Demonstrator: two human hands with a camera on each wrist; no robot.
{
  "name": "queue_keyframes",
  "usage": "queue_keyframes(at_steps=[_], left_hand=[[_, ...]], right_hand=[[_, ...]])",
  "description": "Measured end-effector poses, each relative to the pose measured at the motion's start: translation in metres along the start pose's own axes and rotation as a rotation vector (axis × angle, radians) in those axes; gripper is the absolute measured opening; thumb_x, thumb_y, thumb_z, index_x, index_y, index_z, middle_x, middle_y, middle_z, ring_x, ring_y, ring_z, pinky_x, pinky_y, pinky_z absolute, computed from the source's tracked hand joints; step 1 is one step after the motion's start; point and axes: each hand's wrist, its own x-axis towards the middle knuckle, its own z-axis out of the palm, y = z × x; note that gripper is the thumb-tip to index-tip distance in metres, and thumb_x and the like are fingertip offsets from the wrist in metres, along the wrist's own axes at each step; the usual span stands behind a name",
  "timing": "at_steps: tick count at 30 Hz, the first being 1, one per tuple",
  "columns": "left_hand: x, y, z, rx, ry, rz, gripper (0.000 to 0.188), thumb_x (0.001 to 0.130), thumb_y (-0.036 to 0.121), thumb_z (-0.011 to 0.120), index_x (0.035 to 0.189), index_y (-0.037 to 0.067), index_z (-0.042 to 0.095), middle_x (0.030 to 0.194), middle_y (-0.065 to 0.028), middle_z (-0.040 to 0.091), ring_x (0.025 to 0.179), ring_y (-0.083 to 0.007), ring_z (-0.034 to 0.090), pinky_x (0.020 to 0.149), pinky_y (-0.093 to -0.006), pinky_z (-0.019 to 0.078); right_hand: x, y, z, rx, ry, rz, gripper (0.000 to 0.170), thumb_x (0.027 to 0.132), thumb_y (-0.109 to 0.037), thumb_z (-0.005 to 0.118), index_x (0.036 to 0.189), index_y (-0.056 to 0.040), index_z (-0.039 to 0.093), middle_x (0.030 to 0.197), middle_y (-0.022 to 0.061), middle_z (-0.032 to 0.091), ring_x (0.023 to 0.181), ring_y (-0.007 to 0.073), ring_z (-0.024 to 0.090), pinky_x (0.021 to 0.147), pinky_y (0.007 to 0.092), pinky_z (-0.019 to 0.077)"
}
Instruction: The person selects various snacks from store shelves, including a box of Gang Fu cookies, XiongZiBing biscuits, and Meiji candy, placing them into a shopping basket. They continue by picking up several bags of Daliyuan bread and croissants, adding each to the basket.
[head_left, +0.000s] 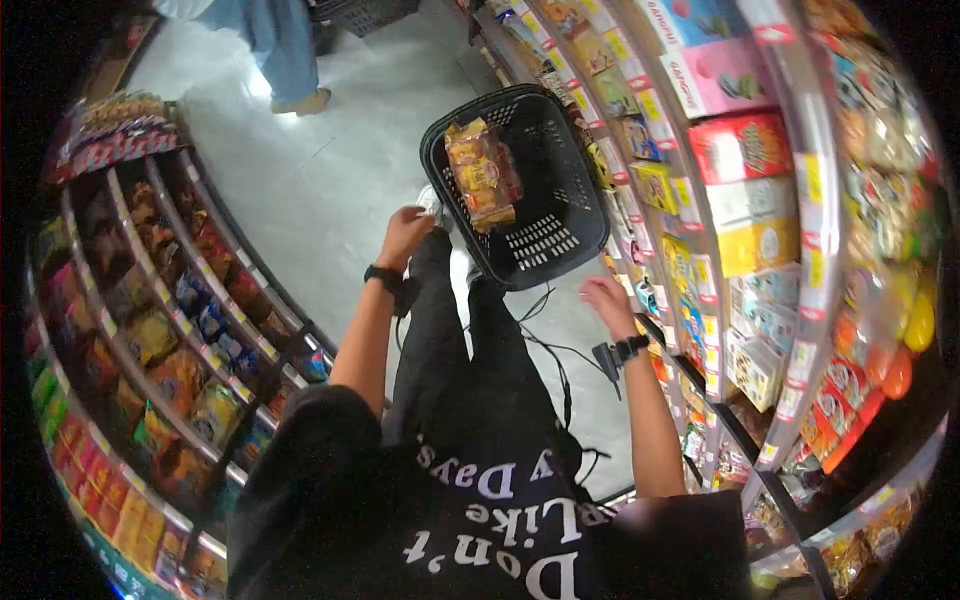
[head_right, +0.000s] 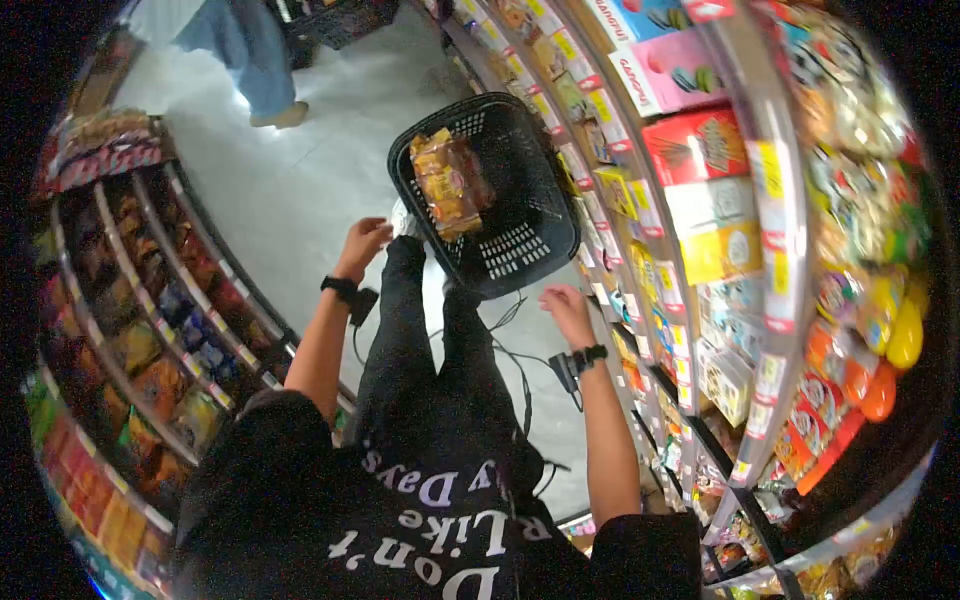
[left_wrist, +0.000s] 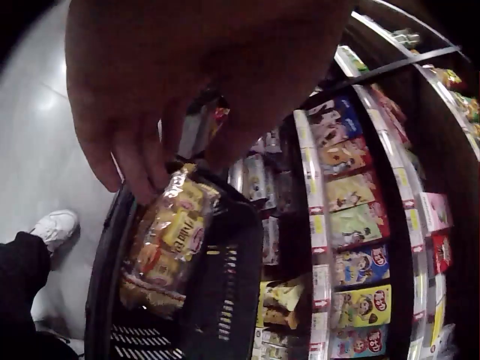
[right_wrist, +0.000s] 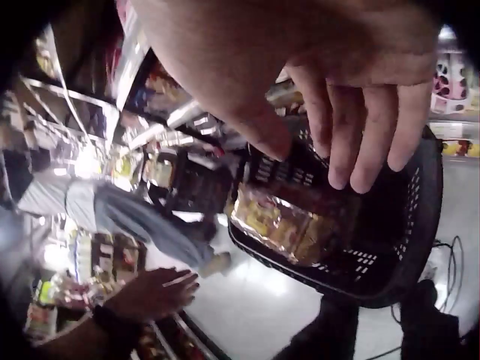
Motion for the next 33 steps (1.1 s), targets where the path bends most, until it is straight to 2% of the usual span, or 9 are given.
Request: queue_keyframes(at_steps=[3, 10, 12, 15, 19, 23, 27, 30, 33], left_hand=[[0.026, -0.014, -0.012, -0.030, -0.029, -0.102, 0.050, 0.092, 0.021, 0.064, 0.133, -0.005, 0.052, 0.108, -0.0094, 0.069, 0.098, -0.0162, 0.065, 0.083, -0.0294, 0.0494], [0.132, -0.075, 0.007, 0.152, -0.078, 0.068, 0.034, 0.082, 0.022, 0.075, 0.090, -0.005, 0.056, 0.082, -0.0135, 0.063, 0.080, -0.0192, 0.060, 0.071, -0.0336, 0.0490], [0.151, -0.081, 0.017, 0.248, 0.006, 0.054, 0.041, 0.080, 0.027, 0.077, 0.089, -0.007, 0.056, 0.082, -0.0166, 0.062, 0.078, -0.0236, 0.060, 0.072, -0.0374, 0.0491], [0.186, -0.106, 0.022, 0.287, -0.063, 0.025, 0.038, 0.088, 0.017, 0.074, 0.111, -0.009, 0.060, 0.100, -0.0129, 0.069, 0.091, -0.0170, 0.062, 0.080, -0.0322, 0.0510], [0.167, -0.078, 0.031, 0.351, 0.032, 0.171, 0.044, 0.085, 0.021, 0.076, 0.114, -0.008, 0.059, 0.105, -0.0200, 0.069, 0.095, -0.0231, 0.066, 0.083, -0.0354, 0.0526], [0.142, -0.034, 0.029, 0.280, -0.103, -0.011, 0.047, 0.086, 0.021, 0.075, 0.119, -0.008, 0.056, 0.113, -0.0221, 0.066, 0.100, -0.0251, 0.065, 0.087, -0.0362, 0.0519], [0.165, -0.100, 0.028, 0.135, -0.227, 0.150, 0.073, 0.086, 0.034, 0.074, 0.138, -0.008, 0.044, 0.125, -0.0279, 0.049, 0.091, -0.0285, 0.065, 0.082, -0.0344, 0.0540], [0.143, -0.042, 0.019, 0.182, -0.291, -0.061, 0.062, 0.088, 0.031, 0.072, 0.134, -0.005, 0.051, 0.127, -0.0241, 0.048, 0.093, -0.0289, 0.064, 0.083, -0.0352, 0.0531], [0.125, -0.037, 0.022, 0.105, -0.236, -0.083, 0.055, 0.088, 0.028, 0.073, 0.127, -0.007, 0.057, 0.117, -0.0178, 0.061, 0.097, -0.0232, 0.064, 0.086, -0.0331, 0.0513]], right_hand=[[0.083, 0.015, 0.057, -0.231, -0.066, -0.046, 0.035, 0.089, -0.019, 0.072, 0.113, 0.0041, 0.063, 0.096, 0.0117, 0.071, 0.091, 0.0189, 0.067, 0.082, 0.0306, 0.0525], [0.234, 0.005, 0.173, -0.342, 0.033, -0.055, 0.090, 0.076, -0.030, 0.082, 0.146, 0.0034, 0.035, 0.142, 0.0249, 0.048, 0.133, 0.0351, 0.047, 0.110, 0.0387, 0.0382], [0.267, 0.009, 0.194, -0.507, 0.177, -0.267, 0.091, 0.075, -0.028, 0.084, 0.145, 0.0031, 0.035, 0.139, 0.0218, 0.051, 0.125, 0.0309, 0.052, 0.105, 0.0373, 0.0422], [0.303, 0.024, 0.222, -0.541, 0.165, -0.015, 0.096, 0.069, -0.036, 0.087, 0.141, 0.0027, 0.036, 0.137, 0.0224, 0.052, 0.126, 0.0333, 0.052, 0.105, 0.0382, 0.0421], [0.282, -0.003, 0.229, -0.296, 0.133, -0.029, 0.083, 0.068, -0.031, 0.089, 0.129, 0.0024, 0.044, 0.131, 0.0231, 0.055, 0.118, 0.0341, 0.058, 0.098, 0.0389, 0.0468], [0.259, -0.009, 0.228, -0.614, 0.287, -0.218, 0.070, 0.063, -0.028, 0.092, 0.111, -0.0008, 0.049, 0.119, 0.0218, 0.056, 0.115, 0.0392, 0.053, 0.099, 0.0448, 0.0436], [0.257, 0.013, 0.228, -0.745, 0.475, -0.626, 0.064, 0.062, -0.021, 0.091, 0.104, -0.0029, 0.047, 0.118, 0.0230, 0.056, 0.112, 0.0410, 0.054, 0.090, 0.0471, 0.0453], [0.246, 0.015, 0.230, -0.612, 0.334, -0.300, 0.063, 0.062, -0.019, 0.090, 0.106, -0.0036, 0.047, 0.113, 0.0216, 0.058, 0.107, 0.0395, 0.057, 0.087, 0.0461, 0.0471], [0.223, 0.025, 0.235, -0.506, 0.443, -0.381, 0.055, 0.064, -0.012, 0.085, 0.105, -0.0016, 0.049, 0.100, 0.0207, 0.058, 0.099, 0.0430, 0.055, 0.083, 0.0487, 0.0440]])
